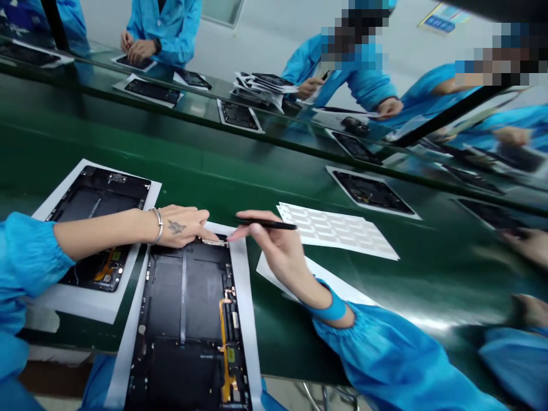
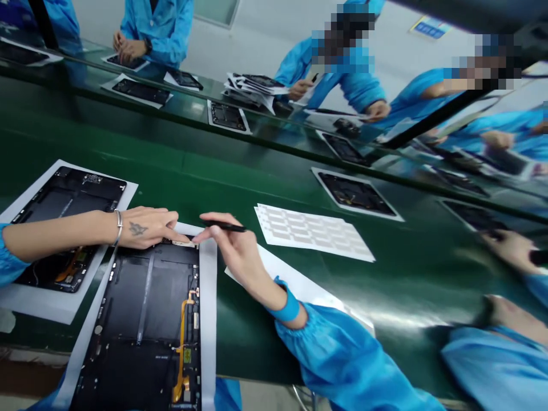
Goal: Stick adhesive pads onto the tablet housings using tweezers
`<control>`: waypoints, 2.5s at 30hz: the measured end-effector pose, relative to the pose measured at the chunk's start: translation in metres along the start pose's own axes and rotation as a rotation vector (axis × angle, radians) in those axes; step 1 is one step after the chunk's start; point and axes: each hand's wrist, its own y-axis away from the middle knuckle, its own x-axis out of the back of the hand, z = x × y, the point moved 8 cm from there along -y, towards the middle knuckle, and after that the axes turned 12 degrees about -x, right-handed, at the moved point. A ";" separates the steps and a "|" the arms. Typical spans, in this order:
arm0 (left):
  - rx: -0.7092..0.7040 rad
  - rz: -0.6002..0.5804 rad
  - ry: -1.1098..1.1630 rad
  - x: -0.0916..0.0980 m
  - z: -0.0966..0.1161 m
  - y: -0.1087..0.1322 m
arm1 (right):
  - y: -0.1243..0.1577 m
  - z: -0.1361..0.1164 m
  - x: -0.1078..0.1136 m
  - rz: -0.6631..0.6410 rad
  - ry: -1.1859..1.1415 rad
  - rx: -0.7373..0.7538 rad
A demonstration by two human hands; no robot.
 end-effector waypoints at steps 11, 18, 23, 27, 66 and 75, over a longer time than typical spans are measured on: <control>-0.134 0.401 0.183 0.005 0.005 0.044 | 0.023 -0.008 -0.054 -0.259 0.490 0.475; -0.139 0.486 0.294 0.007 0.001 0.045 | 0.025 -0.003 -0.052 -0.345 0.453 0.456; -0.165 0.540 0.297 0.008 0.002 0.047 | 0.025 -0.005 -0.049 -0.280 0.406 0.440; -0.132 0.494 0.293 0.007 0.002 0.045 | 0.025 -0.003 -0.059 -0.319 0.473 0.462; 0.013 0.543 0.112 0.017 -0.018 0.060 | -0.009 -0.040 -0.057 -0.326 0.293 0.473; 0.095 0.346 0.090 0.022 -0.034 0.047 | -0.009 -0.016 0.067 0.163 -0.162 0.077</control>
